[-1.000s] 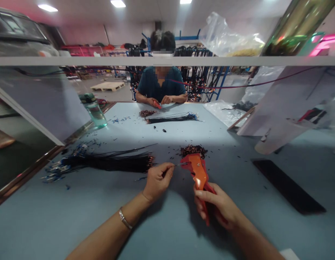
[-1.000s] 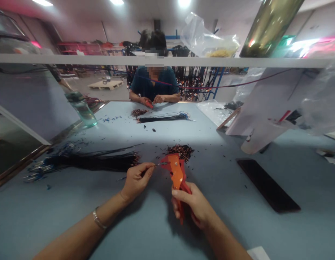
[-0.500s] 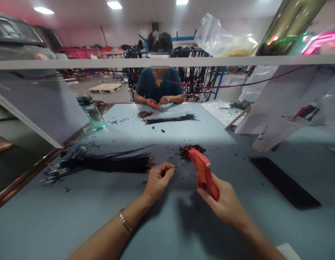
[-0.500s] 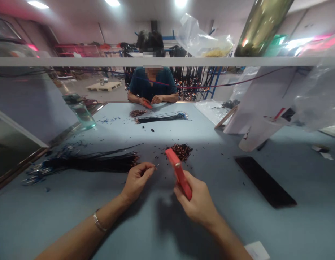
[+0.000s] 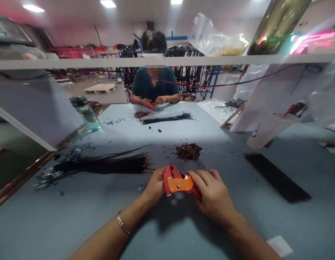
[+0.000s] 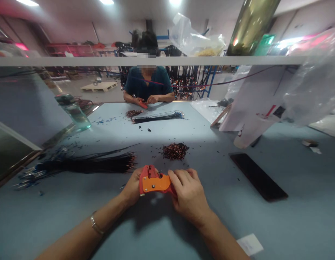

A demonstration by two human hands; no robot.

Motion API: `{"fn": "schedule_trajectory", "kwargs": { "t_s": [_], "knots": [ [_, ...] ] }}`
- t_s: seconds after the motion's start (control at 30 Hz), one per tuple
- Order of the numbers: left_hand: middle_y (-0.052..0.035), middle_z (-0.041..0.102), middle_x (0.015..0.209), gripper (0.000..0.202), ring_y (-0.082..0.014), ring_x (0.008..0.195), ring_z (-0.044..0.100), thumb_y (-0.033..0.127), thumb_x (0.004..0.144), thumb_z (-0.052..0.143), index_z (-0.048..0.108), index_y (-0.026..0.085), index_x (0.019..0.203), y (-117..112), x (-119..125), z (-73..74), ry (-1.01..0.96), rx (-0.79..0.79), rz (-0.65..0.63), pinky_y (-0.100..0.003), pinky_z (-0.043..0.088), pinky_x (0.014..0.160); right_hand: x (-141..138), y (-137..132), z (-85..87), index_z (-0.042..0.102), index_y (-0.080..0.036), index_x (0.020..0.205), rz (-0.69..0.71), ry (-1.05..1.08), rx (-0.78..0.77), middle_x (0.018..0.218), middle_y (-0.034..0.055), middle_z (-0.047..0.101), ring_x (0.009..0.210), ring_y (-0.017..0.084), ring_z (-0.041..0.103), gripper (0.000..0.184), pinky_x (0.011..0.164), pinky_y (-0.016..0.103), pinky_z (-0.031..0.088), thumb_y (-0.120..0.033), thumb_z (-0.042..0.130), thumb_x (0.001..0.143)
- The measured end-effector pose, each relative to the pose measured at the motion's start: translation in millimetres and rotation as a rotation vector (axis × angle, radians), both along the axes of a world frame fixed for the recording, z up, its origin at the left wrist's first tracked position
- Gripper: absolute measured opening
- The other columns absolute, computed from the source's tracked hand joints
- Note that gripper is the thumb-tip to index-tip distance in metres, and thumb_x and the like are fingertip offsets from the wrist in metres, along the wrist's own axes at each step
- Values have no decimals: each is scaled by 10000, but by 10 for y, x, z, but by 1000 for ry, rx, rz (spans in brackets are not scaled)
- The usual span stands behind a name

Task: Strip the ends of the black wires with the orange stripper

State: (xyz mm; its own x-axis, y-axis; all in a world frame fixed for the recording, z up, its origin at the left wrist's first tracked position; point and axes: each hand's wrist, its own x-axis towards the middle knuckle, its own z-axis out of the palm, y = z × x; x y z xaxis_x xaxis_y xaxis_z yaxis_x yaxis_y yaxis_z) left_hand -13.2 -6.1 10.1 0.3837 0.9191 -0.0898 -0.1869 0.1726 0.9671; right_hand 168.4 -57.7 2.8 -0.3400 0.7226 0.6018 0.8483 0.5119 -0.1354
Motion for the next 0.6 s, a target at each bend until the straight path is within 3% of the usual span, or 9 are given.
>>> {"fn": "schedule_trajectory", "kwargs": {
  "t_s": [0.37,0.6],
  "knots": [
    [-25,681,640,277,-128,596,565,384,610,753,704,118,668,-10,24,5,65,46,-63,-265,462,668,18,27,-28,554,-108,1139,-32,23,-85,996,155,641,878,269,570,412,793,415,403,-140,491,733],
    [-47,714,737,228,-158,679,612,331,641,739,717,122,728,-10,26,8,65,73,-77,-280,479,725,-14,15,-18,574,-122,1008,-63,-17,-99,851,122,636,755,235,565,290,720,358,392,-147,465,741]
  ]
}}
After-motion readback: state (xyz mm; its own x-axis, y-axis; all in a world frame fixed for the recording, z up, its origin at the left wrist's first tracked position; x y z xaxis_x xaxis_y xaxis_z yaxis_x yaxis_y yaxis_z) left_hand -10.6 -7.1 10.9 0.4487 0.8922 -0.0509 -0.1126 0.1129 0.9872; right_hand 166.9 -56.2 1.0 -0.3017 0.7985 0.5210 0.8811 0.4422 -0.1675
